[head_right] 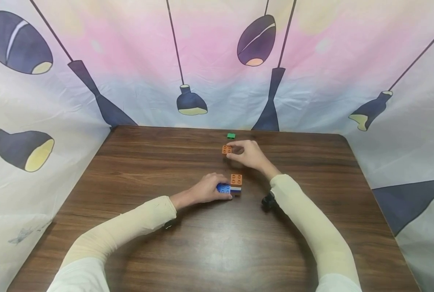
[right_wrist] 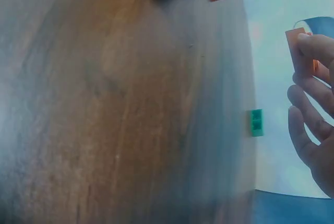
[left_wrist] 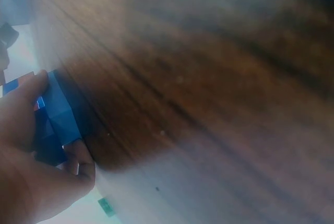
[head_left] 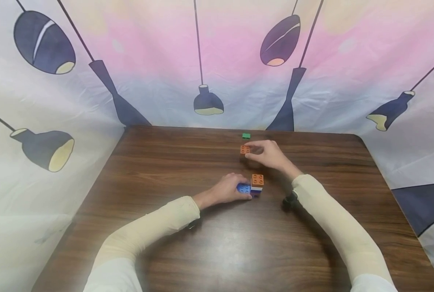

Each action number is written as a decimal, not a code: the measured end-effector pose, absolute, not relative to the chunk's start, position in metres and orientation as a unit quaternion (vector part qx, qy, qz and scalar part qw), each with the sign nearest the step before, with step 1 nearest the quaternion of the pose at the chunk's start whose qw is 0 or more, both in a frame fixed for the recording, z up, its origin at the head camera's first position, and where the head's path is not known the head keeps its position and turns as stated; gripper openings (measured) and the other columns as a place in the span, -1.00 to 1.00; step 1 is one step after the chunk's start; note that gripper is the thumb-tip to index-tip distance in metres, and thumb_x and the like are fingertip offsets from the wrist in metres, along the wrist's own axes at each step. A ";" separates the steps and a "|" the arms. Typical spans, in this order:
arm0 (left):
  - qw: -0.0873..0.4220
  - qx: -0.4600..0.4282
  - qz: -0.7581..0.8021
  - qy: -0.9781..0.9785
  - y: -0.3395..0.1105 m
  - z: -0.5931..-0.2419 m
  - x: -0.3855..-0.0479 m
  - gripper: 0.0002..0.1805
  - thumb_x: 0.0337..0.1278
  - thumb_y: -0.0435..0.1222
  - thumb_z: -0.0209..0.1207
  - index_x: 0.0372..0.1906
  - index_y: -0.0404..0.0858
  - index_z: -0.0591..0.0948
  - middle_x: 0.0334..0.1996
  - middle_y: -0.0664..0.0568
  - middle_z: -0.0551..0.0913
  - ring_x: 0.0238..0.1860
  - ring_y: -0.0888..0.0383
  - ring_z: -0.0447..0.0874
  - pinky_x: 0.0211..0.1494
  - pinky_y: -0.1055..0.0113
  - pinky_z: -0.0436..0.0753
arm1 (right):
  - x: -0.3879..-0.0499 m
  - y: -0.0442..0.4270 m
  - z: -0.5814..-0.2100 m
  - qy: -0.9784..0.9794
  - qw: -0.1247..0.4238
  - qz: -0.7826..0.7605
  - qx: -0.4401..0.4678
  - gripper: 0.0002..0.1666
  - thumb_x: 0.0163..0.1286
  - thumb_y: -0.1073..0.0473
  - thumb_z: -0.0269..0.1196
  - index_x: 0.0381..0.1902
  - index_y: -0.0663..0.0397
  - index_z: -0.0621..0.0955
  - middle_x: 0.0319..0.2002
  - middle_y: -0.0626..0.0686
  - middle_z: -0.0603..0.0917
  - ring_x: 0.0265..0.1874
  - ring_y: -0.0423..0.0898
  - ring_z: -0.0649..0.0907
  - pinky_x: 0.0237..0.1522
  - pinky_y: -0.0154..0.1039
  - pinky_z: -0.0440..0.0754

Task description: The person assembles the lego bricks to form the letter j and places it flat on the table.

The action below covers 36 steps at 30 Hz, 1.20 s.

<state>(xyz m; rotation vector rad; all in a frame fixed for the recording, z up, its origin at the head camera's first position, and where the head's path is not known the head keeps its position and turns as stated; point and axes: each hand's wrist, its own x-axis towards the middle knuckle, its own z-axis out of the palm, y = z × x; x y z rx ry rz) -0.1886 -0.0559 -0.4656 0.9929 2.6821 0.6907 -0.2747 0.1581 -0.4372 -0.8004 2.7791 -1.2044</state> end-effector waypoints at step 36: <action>0.075 0.348 0.230 0.906 -0.055 -0.469 -0.189 -0.45 0.16 0.06 0.41 0.10 -0.23 0.71 -0.06 0.03 0.75 -0.15 0.18 0.61 -0.08 0.35 0.54 | -0.190 0.180 -0.402 0.873 -0.059 -0.392 -0.285 -0.51 0.36 -0.01 0.41 0.21 -0.04 0.68 0.00 0.00 0.76 -0.19 -0.12 0.73 -0.25 -0.08 0.72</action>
